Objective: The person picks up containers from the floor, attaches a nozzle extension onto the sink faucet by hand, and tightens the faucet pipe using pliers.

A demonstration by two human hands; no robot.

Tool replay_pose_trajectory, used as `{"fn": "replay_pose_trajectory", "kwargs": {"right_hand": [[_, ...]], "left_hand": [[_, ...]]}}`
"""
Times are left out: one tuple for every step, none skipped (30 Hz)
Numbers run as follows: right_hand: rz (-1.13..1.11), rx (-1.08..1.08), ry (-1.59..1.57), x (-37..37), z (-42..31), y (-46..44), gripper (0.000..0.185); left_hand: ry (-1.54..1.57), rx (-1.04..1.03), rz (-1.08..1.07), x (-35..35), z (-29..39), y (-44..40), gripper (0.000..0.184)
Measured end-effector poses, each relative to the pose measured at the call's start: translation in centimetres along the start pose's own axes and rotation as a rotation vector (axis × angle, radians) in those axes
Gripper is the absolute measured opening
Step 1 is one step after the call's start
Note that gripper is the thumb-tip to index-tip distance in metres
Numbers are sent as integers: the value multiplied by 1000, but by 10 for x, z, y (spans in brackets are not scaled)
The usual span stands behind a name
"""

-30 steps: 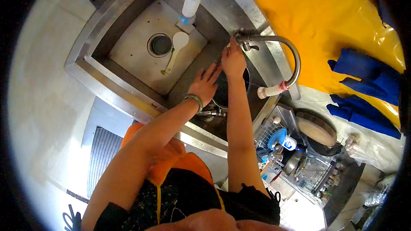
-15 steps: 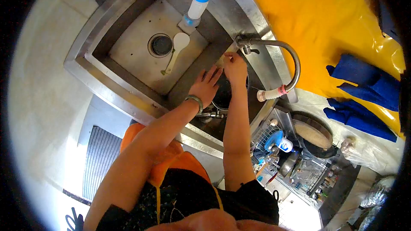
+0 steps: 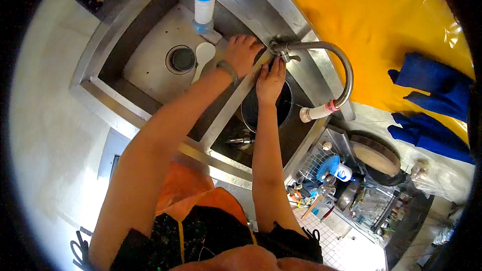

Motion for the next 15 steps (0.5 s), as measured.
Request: {"fn": "replay_pose_trajectory", "kwargs": {"right_hand": [[4, 3, 20, -1, 1, -1, 48], [-13, 2, 56, -4, 1, 0, 49], [-29, 2, 93, -5, 2, 3, 49], [-45, 0, 132, -7, 3, 4, 50], [-35, -7, 122, -7, 5, 4, 51], [-26, -13, 112, -7, 6, 3, 53], [-17, -22, 102, -7, 8, 3, 55], [-39, -28, 104, -10, 11, 4, 55], [-37, -35, 101, -10, 12, 5, 54], [-36, -43, 97, -10, 14, 5, 53], [-36, -49, 91, -10, 14, 6, 53], [-44, -63, 96, -8, 14, 5, 52], [-50, -79, 101, -6, 13, 4, 51], [-54, -96, 107, -4, 13, 3, 50], [-49, -105, 115, -3, 14, 3, 49]], "left_hand": [[-69, -49, 27, -2, 0, -10, 33], [-112, -100, 3, -8, 2, -15, 33], [-155, -152, -20, -13, 5, -21, 33], [-196, -206, -44, -18, 9, -25, 33], [-196, -228, -25, -19, 11, -30, 32], [-195, -249, -8, -21, 13, -33, 32], [-193, -271, 8, -23, 16, -36, 32], [-189, -281, -20, -30, 18, -40, 31], [-184, -290, -48, -37, 18, -44, 31], [-180, -299, -77, -45, 18, -47, 30], [-182, -314, -64, -48, 17, -50, 29], [-184, -329, -51, -48, 16, -52, 29], [-186, -346, -37, -48, 16, -53, 28], [-173, -361, -39, -49, 14, -53, 28], [-162, -375, -40, -47, 13, -53, 27]]}}
Point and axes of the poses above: each hand's wrist, its own y-axis away from the middle knuckle, its own x-axis out of the back of the hand, z = x × y, the point moved 10 cm from there along -y, towards the middle knuckle
